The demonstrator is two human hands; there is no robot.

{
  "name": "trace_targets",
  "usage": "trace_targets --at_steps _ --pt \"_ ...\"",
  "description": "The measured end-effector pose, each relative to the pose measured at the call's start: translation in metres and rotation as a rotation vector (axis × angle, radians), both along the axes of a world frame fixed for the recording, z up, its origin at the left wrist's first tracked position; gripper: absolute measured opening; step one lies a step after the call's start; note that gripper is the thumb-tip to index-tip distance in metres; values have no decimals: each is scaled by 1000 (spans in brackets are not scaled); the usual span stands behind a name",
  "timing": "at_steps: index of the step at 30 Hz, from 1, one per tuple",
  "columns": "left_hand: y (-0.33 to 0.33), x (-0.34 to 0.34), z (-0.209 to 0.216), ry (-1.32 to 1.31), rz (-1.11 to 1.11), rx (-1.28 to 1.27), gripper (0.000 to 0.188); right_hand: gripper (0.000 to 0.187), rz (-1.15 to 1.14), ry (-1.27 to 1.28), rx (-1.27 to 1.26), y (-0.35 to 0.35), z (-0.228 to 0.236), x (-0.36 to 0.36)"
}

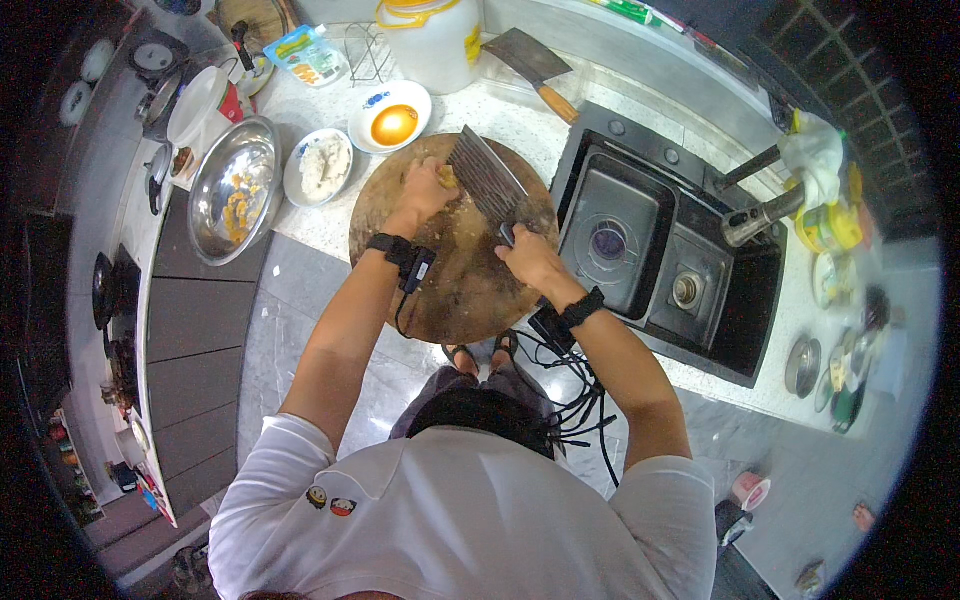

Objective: The person prepares ingredients at a kitchen counter, using a large cleaver to chop small food items on a wooden cutting board and then moving them into a metal bowl.

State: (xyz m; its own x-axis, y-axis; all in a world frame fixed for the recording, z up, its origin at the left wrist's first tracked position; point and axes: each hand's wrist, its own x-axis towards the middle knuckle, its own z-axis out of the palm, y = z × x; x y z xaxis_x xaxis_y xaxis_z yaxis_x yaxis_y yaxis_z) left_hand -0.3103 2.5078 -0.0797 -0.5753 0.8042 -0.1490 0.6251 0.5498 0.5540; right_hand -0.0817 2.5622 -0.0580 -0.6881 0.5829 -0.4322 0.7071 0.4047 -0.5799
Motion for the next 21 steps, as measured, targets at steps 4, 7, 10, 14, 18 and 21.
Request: trace_targets --at_steps 4,7,10,14,18,21 --pt "-1 4 10 1 32 -32 64 37 -92 -15 -225 3 -6 0" --pt "-3 8 16 74 26 -123 67 38 -80 38 -208 4 -13 2" --pt "-2 7 17 18 44 -114 67 40 -37 35 -166 6 -17 2" --pt "0 6 9 -66 124 -76 65 41 -12 -11 -159 5 -11 0" --pt "-2 1 3 -45 117 -4 64 40 -55 -14 -274 2 0 0" --pt "-3 -2 1 -217 192 75 60 39 -49 -3 -316 1 3 -1"
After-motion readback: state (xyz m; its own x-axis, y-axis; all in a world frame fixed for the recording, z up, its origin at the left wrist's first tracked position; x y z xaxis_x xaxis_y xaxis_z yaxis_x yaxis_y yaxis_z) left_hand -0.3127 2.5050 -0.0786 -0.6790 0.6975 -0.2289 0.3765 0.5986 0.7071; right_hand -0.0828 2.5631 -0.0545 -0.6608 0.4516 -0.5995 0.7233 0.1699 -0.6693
